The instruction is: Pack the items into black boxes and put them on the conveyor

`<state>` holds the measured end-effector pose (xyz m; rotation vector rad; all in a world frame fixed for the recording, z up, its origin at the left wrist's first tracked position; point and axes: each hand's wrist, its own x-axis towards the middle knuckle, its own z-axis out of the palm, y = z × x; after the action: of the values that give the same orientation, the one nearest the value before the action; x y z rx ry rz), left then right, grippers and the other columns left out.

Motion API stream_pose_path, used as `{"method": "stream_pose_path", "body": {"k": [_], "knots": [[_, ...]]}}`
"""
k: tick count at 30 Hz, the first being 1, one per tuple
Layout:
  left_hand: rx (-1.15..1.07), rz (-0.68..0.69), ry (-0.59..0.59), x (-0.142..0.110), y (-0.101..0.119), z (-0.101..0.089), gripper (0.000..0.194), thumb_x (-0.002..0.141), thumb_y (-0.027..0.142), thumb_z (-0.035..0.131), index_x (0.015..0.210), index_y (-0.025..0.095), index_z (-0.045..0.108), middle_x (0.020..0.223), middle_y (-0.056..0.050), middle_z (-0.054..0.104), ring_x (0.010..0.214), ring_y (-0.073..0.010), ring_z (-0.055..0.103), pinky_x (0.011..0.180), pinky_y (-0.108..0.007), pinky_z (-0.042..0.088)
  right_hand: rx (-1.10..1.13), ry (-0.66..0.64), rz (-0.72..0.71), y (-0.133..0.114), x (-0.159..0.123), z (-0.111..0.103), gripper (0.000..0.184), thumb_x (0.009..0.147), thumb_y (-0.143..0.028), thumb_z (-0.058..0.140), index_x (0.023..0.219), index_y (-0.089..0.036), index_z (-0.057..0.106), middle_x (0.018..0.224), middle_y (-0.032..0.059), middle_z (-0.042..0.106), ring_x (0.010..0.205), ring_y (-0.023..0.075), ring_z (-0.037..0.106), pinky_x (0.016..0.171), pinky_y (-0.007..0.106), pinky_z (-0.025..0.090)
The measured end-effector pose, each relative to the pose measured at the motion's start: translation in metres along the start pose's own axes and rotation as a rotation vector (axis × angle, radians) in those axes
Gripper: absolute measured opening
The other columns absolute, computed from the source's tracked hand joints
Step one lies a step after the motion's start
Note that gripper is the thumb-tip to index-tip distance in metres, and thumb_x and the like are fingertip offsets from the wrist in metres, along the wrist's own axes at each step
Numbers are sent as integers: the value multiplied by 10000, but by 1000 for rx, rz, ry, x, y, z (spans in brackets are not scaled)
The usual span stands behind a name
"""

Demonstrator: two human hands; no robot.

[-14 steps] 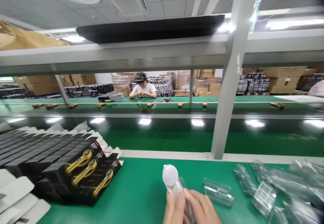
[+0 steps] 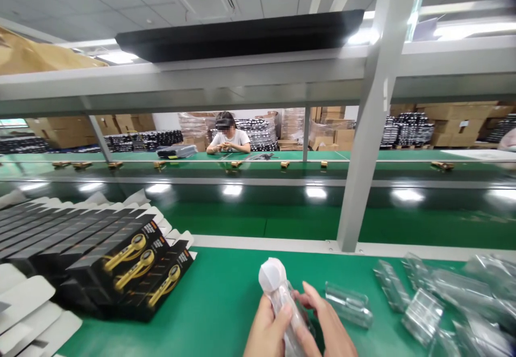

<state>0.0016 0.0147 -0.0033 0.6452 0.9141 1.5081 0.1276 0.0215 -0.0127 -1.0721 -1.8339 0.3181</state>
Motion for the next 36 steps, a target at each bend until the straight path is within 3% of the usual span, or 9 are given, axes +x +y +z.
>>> {"method": "stream_pose_path", "body": {"k": [7, 11, 18, 23, 28, 31, 32, 34, 36], "knots": [[84, -3, -7, -5, 0, -1, 574, 588, 458, 781, 1035, 149, 598, 975, -122, 651, 983, -283, 585, 961, -412, 370, -7, -150, -12, 9, 1, -1, 436, 893, -459, 428, 1289, -286, 485, 1187, 27, 632, 1046, 230, 605, 883, 320, 486], [92, -12, -29, -6, 2, 1, 616, 593, 495, 769, 1064, 151, 570, 975, -134, 659, 968, -283, 595, 953, -428, 375, 22, -164, 44, 4, 1, -4, 451, 900, -466, 405, 1303, -273, 469, 1126, 39, 661, 979, 222, 631, 857, 316, 497], [96, -23, -31, -8, 3, 9, 710, 523, 499, 812, 1077, 157, 530, 1080, -156, 648, 1035, -305, 589, 924, -390, 410, 85, -161, 109, 3, 0, -5, 433, 917, -446, 378, 1301, -273, 479, 1208, 35, 626, 1056, 214, 613, 868, 273, 504], [138, -27, -11, -8, 2, 3, 656, 547, 471, 810, 1045, 140, 538, 1008, -141, 668, 952, -271, 614, 871, -346, 428, 106, -188, 123, 5, -3, -4, 450, 899, -461, 411, 1294, -262, 493, 1167, 38, 651, 1018, 214, 630, 861, 284, 507], [67, -81, -12, -11, 0, 4, 620, 608, 475, 767, 1089, 161, 534, 989, -117, 657, 926, -253, 621, 860, -357, 439, 311, -251, 228, 1, -1, -6, 487, 877, -475, 444, 1309, -253, 485, 1278, 40, 575, 1149, 202, 550, 954, 274, 440], [21, -107, -113, -16, 2, 12, 673, 647, 534, 706, 1183, 181, 506, 1064, -141, 629, 940, -274, 625, 833, -386, 462, 470, -285, 315, 2, 3, -11, 511, 853, -494, 478, 1287, -227, 514, 1322, 55, 530, 1208, 210, 494, 999, 286, 394], [133, -74, -161, -18, 5, 15, 661, 707, 563, 633, 1227, 184, 483, 1080, -149, 627, 931, -269, 631, 822, -390, 471, 510, -309, 340, 3, 6, -14, 516, 843, -494, 495, 1278, -218, 523, 1327, 60, 524, 1216, 213, 485, 1004, 288, 387], [574, 53, -213, -19, 18, 17, 577, 824, 545, 471, 1275, 186, 463, 1096, -151, 636, 911, -252, 643, 811, -386, 486, 534, -361, 368, 7, 12, -21, 504, 826, -479, 532, 1257, -219, 546, 1325, 59, 526, 1217, 219, 484, 1001, 288, 390], [1047, 198, -159, -17, 44, 11, 494, 849, 457, 458, 1265, 193, 497, 1143, -134, 631, 975, -249, 624, 863, -375, 471, 489, -371, 369, 11, 18, -29, 480, 807, -463, 562, 1228, -233, 575, 1310, 48, 542, 1210, 232, 491, 999, 298, 395]]}}
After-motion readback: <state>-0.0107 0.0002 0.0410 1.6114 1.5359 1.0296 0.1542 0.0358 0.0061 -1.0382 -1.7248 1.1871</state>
